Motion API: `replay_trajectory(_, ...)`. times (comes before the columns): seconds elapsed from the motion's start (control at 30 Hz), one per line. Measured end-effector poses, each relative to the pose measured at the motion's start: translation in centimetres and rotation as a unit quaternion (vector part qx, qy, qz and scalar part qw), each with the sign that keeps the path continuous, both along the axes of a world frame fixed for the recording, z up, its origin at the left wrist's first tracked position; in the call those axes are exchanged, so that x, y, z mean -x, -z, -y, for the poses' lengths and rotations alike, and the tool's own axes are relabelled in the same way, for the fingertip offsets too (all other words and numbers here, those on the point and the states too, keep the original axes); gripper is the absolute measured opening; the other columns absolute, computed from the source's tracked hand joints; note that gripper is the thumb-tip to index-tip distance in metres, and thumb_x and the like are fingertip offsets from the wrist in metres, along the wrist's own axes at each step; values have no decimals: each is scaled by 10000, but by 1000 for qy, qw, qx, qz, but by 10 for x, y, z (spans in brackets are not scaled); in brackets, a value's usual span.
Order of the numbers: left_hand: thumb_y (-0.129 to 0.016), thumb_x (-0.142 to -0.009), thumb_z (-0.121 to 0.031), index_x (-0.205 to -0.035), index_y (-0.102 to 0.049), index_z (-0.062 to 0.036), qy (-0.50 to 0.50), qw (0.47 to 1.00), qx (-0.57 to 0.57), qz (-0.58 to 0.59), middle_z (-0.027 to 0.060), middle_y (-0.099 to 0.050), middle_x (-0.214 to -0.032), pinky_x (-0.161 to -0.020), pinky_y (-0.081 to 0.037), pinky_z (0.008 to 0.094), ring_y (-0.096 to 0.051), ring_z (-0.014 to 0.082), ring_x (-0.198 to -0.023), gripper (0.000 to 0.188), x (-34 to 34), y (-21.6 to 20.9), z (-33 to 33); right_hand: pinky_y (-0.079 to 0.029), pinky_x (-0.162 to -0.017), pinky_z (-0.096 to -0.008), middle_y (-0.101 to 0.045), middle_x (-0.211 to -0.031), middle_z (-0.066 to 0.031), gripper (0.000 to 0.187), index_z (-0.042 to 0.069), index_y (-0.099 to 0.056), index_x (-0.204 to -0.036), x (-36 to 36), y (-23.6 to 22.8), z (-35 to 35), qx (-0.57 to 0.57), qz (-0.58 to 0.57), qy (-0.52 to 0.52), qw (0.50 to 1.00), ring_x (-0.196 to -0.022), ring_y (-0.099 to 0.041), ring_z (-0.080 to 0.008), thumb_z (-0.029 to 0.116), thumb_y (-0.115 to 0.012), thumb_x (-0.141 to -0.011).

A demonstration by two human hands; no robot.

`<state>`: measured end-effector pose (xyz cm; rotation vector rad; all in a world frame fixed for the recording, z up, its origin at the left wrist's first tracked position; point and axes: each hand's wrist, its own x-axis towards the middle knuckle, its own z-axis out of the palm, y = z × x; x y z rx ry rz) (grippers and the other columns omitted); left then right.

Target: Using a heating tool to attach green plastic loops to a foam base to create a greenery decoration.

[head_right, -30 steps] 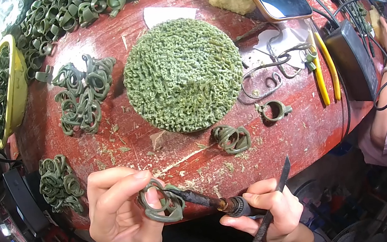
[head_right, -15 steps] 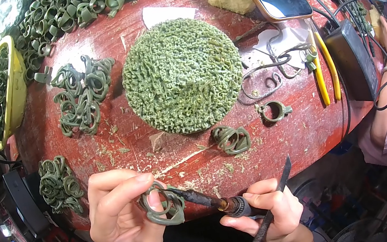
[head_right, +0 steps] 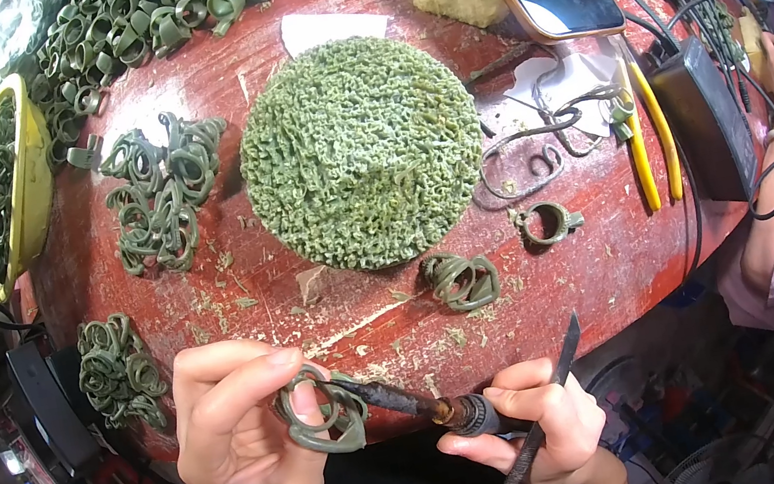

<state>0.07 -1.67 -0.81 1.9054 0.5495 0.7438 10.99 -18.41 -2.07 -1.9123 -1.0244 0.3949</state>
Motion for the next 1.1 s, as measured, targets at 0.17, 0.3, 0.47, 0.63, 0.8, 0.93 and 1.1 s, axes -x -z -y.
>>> replay_trajectory(0.17, -635, -601, 76, -976, -600, -2, -4, 1000, 18, -9, 108, -538, -889, -589, -462, 219, -531, 152, -710, 385, 0, -3, 1, -459, -489, -267, -550, -684, -115, 445, 14, -474, -770, 1, 1, 1, -3, -4, 3, 1000, -560, -573, -208, 176, -817, -537)
replay_trajectory(0.3, -634, -600, 79, -977, -600, -1, -6, 1000, 22, -6, 108, -536, -890, -588, -460, 218, -530, 152, -713, 387, 0, -2, 1, -458, -489, -268, -551, -685, -116, 448, 14, -476, -770, 0, 1, 2, -3, -6, 2, 1000, -560, -573, -208, 181, -818, -534)
replay_trajectory(0.47, -636, -602, 77, -974, -601, -1, -5, 1000, 11, -3, 108, -535, -890, -588, -459, 218, -530, 152, -713, 382, 0, -3, 0, -456, -488, -269, -551, -684, -116, 450, 11, -477, -780, -1, 1, 3, -13, -12, 1, 1000, -558, -573, -207, 186, -815, -540)
replay_trajectory(0.63, -637, -603, 75, -972, -604, -1, 4, 1000, 0, -7, 108, -541, -888, -585, -457, 219, -531, 155, -709, 379, 0, -2, -1, -456, -486, -268, -552, -685, -116, 447, 11, -473, -782, 1, 0, 1, -2, -11, 5, 1000, -554, -571, -199, 178, -814, -545)
replay_trajectory(0.8, -636, -603, 72, -974, -603, 0, 9, 1000, -4, -2, 109, -543, -889, -584, -457, 220, -531, 157, -706, 380, 0, -2, -2, -457, -484, -266, -553, -687, -117, 442, 11, -474, -775, 0, -1, 0, -3, -6, 1, 1000, -549, -568, -197, 174, -814, -544)
replay_trajectory(0.93, -634, -598, 76, -973, -603, 1, 3, 1000, 4, -1, 111, -541, -887, -583, -459, 220, -532, 156, -708, 383, 0, -2, -1, -459, -484, -265, -552, -687, -118, 444, 11, -473, -770, 1, -1, 1, 2, -1, 1, 1000, -550, -569, -199, 177, -815, -542)
replay_trajectory(1.1, -629, -593, 83, -972, -603, 2, -7, 1000, 17, 2, 113, -538, -882, -580, -461, 218, -533, 153, -707, 388, 0, -2, 0, -459, -482, -267, -552, -686, -118, 448, 12, -471, -767, 0, 0, 1, -4, -2, 1, 1000, -549, -569, -202, 183, -817, -539)
